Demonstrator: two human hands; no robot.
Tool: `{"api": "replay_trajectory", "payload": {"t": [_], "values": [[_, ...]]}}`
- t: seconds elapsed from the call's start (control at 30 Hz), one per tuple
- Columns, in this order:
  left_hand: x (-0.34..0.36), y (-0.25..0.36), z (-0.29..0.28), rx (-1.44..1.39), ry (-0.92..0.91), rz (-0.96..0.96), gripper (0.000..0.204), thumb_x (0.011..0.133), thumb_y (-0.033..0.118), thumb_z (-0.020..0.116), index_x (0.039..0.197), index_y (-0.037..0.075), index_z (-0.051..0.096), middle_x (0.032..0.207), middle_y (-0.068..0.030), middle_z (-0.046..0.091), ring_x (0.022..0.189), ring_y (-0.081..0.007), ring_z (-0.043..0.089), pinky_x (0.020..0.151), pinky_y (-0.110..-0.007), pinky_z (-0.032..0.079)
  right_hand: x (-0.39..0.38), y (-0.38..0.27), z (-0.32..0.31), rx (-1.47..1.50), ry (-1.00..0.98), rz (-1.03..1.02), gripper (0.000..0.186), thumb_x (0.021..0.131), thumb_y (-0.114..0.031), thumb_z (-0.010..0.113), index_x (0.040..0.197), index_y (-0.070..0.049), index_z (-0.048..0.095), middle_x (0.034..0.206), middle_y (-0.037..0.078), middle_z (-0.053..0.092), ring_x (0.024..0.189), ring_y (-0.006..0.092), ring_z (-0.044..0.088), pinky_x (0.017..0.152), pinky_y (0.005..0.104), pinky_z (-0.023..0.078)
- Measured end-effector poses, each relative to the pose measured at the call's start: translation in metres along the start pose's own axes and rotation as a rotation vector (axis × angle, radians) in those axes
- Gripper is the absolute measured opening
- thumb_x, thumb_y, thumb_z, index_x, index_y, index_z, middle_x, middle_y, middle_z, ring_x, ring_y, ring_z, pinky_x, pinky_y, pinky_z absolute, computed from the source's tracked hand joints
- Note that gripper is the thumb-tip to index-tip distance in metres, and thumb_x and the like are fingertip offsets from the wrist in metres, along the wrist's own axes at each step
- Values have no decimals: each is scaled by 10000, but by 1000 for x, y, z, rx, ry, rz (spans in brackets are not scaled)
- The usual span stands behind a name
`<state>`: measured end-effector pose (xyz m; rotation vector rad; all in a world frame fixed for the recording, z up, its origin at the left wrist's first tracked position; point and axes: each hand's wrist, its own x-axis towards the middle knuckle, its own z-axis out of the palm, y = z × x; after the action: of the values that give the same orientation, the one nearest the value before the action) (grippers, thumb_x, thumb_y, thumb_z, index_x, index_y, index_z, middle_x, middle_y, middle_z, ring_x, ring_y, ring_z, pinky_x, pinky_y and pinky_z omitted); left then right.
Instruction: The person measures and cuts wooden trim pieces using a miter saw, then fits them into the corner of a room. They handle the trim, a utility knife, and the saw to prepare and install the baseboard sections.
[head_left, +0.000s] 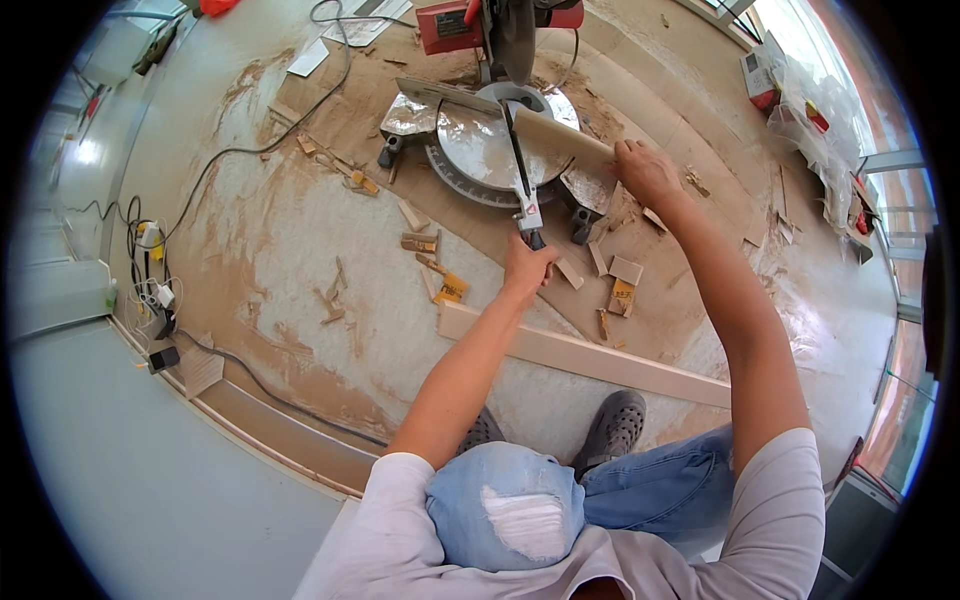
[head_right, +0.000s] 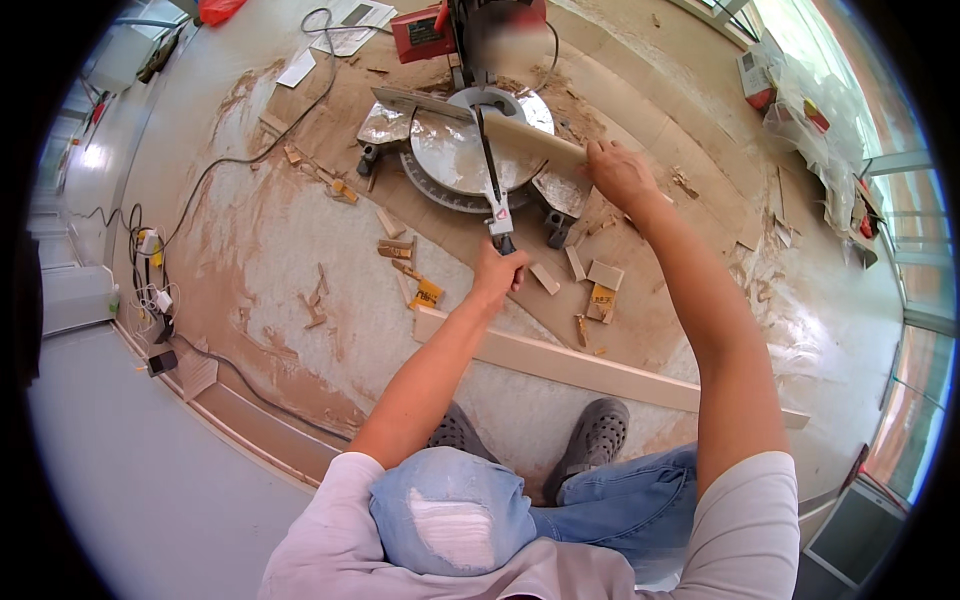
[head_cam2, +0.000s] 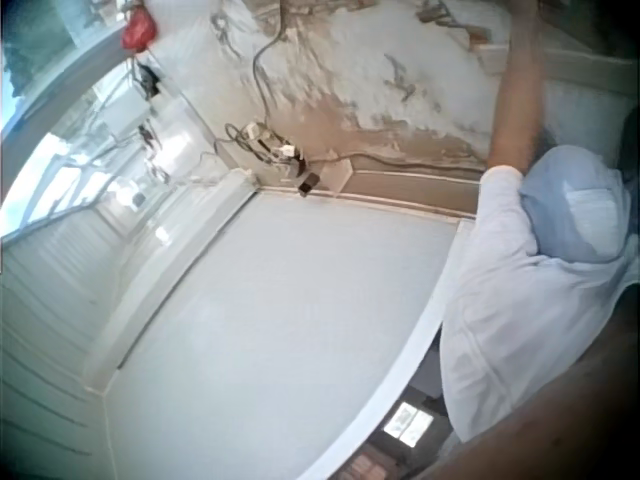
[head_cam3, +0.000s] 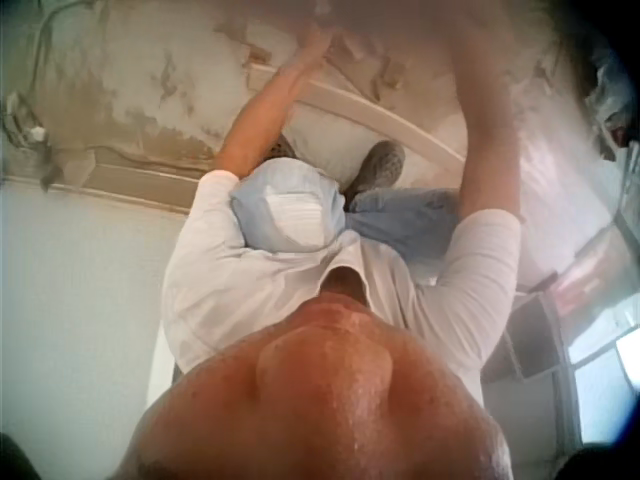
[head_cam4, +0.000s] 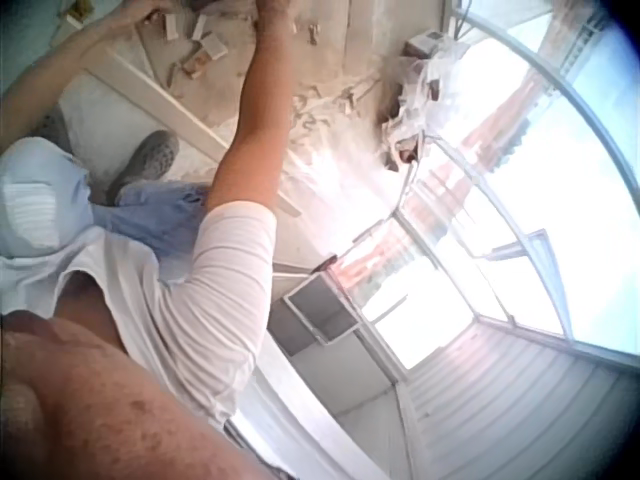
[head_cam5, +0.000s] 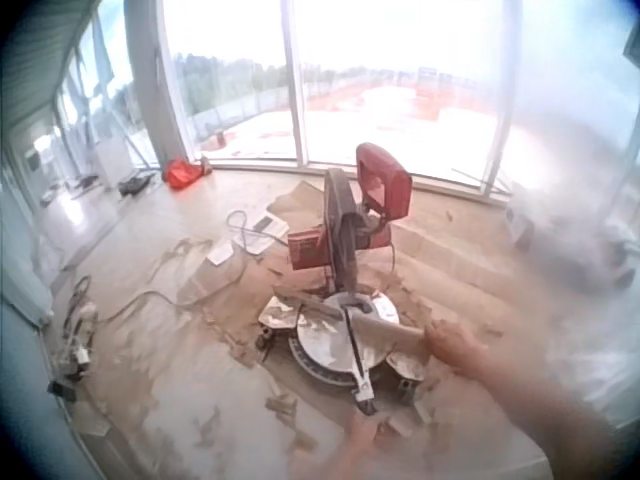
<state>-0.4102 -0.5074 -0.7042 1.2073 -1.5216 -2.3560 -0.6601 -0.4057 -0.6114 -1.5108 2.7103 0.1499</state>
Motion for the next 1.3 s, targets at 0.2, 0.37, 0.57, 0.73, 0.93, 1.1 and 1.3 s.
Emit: {"api": "replay_trajectory", "payload": {"t": [0.2, 0.37, 0.57, 0.73, 0.93, 1.1, 1.3], "values": [[10, 48, -115, 295, -16, -24, 471, 703, 26, 691, 1149, -34, 551, 674, -26, 565, 489, -103, 516, 415, -275, 391, 0, 2, 2, 3, 18, -3, 333, 957, -355, 616, 1033, -32, 580, 1034, 137, 683, 1030, 319, 640, 827, 446, 537], [41, 82, -178, 596, 74, 101, 654, 627, 58, 713, 1263, -38, 597, 858, -92, 654, 707, -193, 627, 619, -310, 492, 3, 4, 5, 34, 49, -17, 327, 956, -356, 617, 1022, -38, 574, 1011, 134, 677, 1017, 316, 637, 817, 447, 529], [48, 88, -185, 824, 123, 140, 673, 598, 123, 748, 1256, 27, 644, 989, -176, 719, 888, -292, 702, 816, -362, 537, 0, 6, 6, 44, 80, -28, 311, 951, -346, 622, 1006, -44, 571, 990, 125, 679, 998, 316, 642, 799, 450, 530], [53, 87, -190, 914, 106, 220, 644, 608, 158, 743, 1244, 80, 681, 986, -199, 726, 911, -326, 704, 832, -377, 539, 0, 9, 11, 30, 109, -43, 313, 942, -356, 631, 993, -52, 579, 979, 121, 687, 985, 316, 649, 777, 456, 535], [68, 105, -202, 1024, 97, 182, 621, 606, 166, 742, 1225, 123, 707, 961, -198, 732, 888, -333, 708, 816, -388, 541, -2, 9, 13, 19, 93, -15, 299, 954, -356, 612, 988, -61, 583, 964, 118, 695, 982, 317, 657, 750, 467, 534], [75, 97, -214, 1049, 103, 340, 648, 630, 114, 733, 1275, 99, 668, 919, -175, 730, 819, -310, 708, 751, -380, 547, 0, 3, 6, 23, 71, -7, 302, 959, -359, 608, 992, -59, 584, 930, 128, 695, 958, 318, 663, 726, 481, 532], [70, 120, -198, 575, -84, -60, 603, 687, -9, 681, 1285, 40, 630, 724, -62, 623, 582, -158, 604, 493, -299, 448, 0, 6, 3, 0, 18, 17, 314, 960, -363, 613, 1004, -52, 588, 926, 133, 695, 972, 318, 661, 727, 484, 530]]}}
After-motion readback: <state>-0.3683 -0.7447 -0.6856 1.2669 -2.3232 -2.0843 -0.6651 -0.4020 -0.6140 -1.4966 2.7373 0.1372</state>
